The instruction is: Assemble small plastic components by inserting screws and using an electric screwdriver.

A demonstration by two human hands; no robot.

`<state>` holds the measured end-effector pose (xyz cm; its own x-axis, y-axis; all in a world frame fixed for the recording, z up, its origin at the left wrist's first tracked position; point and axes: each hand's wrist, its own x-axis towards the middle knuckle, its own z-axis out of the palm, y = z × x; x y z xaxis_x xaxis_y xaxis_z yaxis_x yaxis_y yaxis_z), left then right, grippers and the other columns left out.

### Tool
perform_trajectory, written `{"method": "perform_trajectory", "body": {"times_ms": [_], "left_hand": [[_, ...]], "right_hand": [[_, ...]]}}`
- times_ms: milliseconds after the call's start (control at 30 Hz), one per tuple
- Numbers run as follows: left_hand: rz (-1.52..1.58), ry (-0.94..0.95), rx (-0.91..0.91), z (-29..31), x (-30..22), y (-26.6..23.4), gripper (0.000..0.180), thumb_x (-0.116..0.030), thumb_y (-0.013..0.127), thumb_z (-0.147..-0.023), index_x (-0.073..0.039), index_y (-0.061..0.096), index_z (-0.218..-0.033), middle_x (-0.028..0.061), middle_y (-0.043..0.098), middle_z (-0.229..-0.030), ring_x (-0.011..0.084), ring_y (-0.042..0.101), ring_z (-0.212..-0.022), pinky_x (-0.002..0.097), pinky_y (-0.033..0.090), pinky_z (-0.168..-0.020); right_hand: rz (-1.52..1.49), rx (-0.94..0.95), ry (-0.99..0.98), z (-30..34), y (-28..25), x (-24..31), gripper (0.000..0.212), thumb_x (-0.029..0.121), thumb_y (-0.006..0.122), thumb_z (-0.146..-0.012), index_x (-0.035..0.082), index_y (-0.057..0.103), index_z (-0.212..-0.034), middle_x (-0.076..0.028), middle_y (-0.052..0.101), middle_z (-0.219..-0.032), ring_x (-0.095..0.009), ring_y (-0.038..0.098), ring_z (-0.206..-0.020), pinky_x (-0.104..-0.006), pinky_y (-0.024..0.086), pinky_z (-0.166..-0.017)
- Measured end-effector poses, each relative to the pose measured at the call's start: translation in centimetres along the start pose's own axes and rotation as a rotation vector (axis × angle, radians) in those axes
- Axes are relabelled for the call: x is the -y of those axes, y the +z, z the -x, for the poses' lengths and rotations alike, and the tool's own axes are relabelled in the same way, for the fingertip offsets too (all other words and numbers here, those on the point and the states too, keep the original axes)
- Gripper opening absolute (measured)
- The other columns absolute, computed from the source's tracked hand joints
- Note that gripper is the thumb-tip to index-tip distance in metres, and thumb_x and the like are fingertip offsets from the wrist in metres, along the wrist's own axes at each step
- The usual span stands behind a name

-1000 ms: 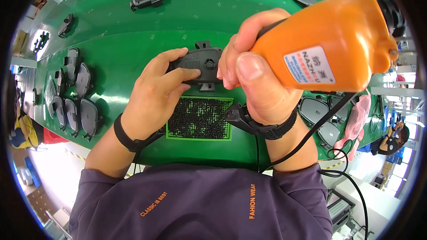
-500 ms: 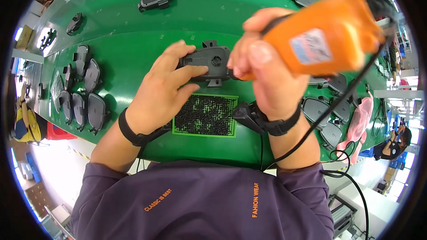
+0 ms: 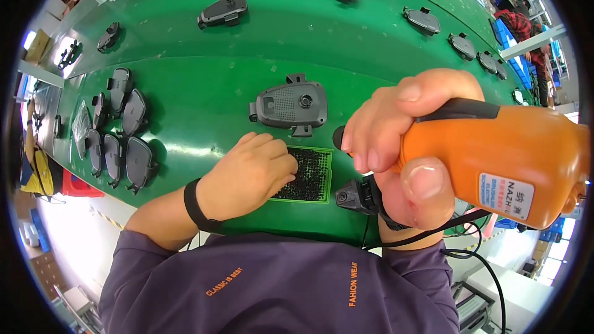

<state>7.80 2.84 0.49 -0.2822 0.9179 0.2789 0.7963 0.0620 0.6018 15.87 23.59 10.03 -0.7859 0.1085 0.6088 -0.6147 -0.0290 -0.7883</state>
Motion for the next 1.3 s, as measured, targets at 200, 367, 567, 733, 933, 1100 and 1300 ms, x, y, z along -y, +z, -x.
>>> {"method": "perform_trajectory", "body": {"times_ms": [200, 367, 567, 733, 933, 1100, 1300], "left_hand": [[0.112, -0.018, -0.064, -0.7, 0.4, -0.3, 0.007, -0.009, 0.068, -0.084, -0.005, 0.063, -0.084, 0.0090, 0.059, -0.080, 0.0291, 0.059, -0.079, 0.0412, 0.048, -0.074], [0.335, -0.054, -0.116, -0.8, 0.9, -0.3, 0.008, -0.009, 0.068, -0.086, -0.004, 0.064, -0.089, 0.0107, 0.062, -0.084, 0.0311, 0.062, -0.081, 0.0416, 0.051, -0.074], [0.517, -0.224, -0.192, -1.4, -0.2, -0.2, 0.009, -0.007, 0.070, -0.085, -0.003, 0.065, -0.091, 0.0115, 0.065, -0.086, 0.0323, 0.064, -0.080, 0.0409, 0.051, -0.071], [0.513, -0.154, -0.259, -1.6, -0.6, -0.5, 0.010, -0.005, 0.073, -0.083, -0.003, 0.066, -0.091, 0.0100, 0.063, -0.084, 0.0276, 0.062, -0.075, 0.0370, 0.051, -0.069], [0.632, -0.242, -0.233, -1.5, -0.9, -0.8, 0.012, -0.002, 0.076, -0.081, -0.003, 0.066, -0.089, 0.0073, 0.062, -0.082, 0.0202, 0.061, -0.074, 0.0315, 0.049, -0.067], [0.940, -0.322, -0.155, -1.6, -0.4, -0.4, 0.012, -0.003, 0.076, -0.082, -0.003, 0.067, -0.089, 0.0072, 0.062, -0.083, 0.0197, 0.061, -0.074, 0.0322, 0.050, -0.067], [0.715, -0.057, -0.158, -1.9, 0.6, -1.0, 0.019, -0.004, 0.078, -0.078, -0.004, 0.069, -0.095, 0.0094, 0.067, -0.095, 0.0242, 0.064, -0.086, 0.0341, 0.052, -0.076]], "right_hand": [[-0.024, 0.036, 0.038, 0.1, 0.0, -0.2, 0.044, 0.036, 0.064, -0.093, 0.005, 0.048, -0.120, -0.003, 0.053, -0.072, -0.015, 0.052, -0.058, -0.0320, 0.049, -0.060], [-0.041, 0.041, 0.043, 0.0, 0.8, -0.3, 0.046, 0.037, 0.064, -0.093, 0.005, 0.047, -0.121, -0.002, 0.053, -0.071, -0.015, 0.052, -0.058, -0.0315, 0.049, -0.059], [-0.147, 0.147, -0.002, -0.2, 1.2, -0.3, 0.047, 0.038, 0.065, -0.093, 0.008, 0.045, -0.123, 0.000, 0.055, -0.071, -0.013, 0.055, -0.059, -0.0306, 0.050, -0.060], [-0.175, 0.131, 0.015, -0.2, 1.1, -0.2, 0.046, 0.039, 0.065, -0.093, 0.010, 0.046, -0.123, 0.002, 0.055, -0.071, -0.013, 0.056, -0.059, -0.0296, 0.051, -0.060], [-0.199, 0.141, 0.028, -0.3, 1.4, -0.2, 0.045, 0.038, 0.066, -0.093, 0.011, 0.046, -0.122, 0.002, 0.056, -0.071, -0.012, 0.056, -0.058, -0.0286, 0.051, -0.059], [-0.273, 0.135, 0.044, -0.6, 1.5, 0.3, 0.043, 0.038, 0.068, -0.092, 0.011, 0.047, -0.119, 0.003, 0.057, -0.072, -0.012, 0.058, -0.060, -0.0281, 0.051, -0.059], [-0.248, 0.101, 0.065, -0.6, 1.9, 0.7, 0.041, 0.036, 0.068, -0.092, 0.011, 0.047, -0.118, 0.002, 0.057, -0.073, -0.012, 0.058, -0.060, -0.0285, 0.051, -0.059]]}}
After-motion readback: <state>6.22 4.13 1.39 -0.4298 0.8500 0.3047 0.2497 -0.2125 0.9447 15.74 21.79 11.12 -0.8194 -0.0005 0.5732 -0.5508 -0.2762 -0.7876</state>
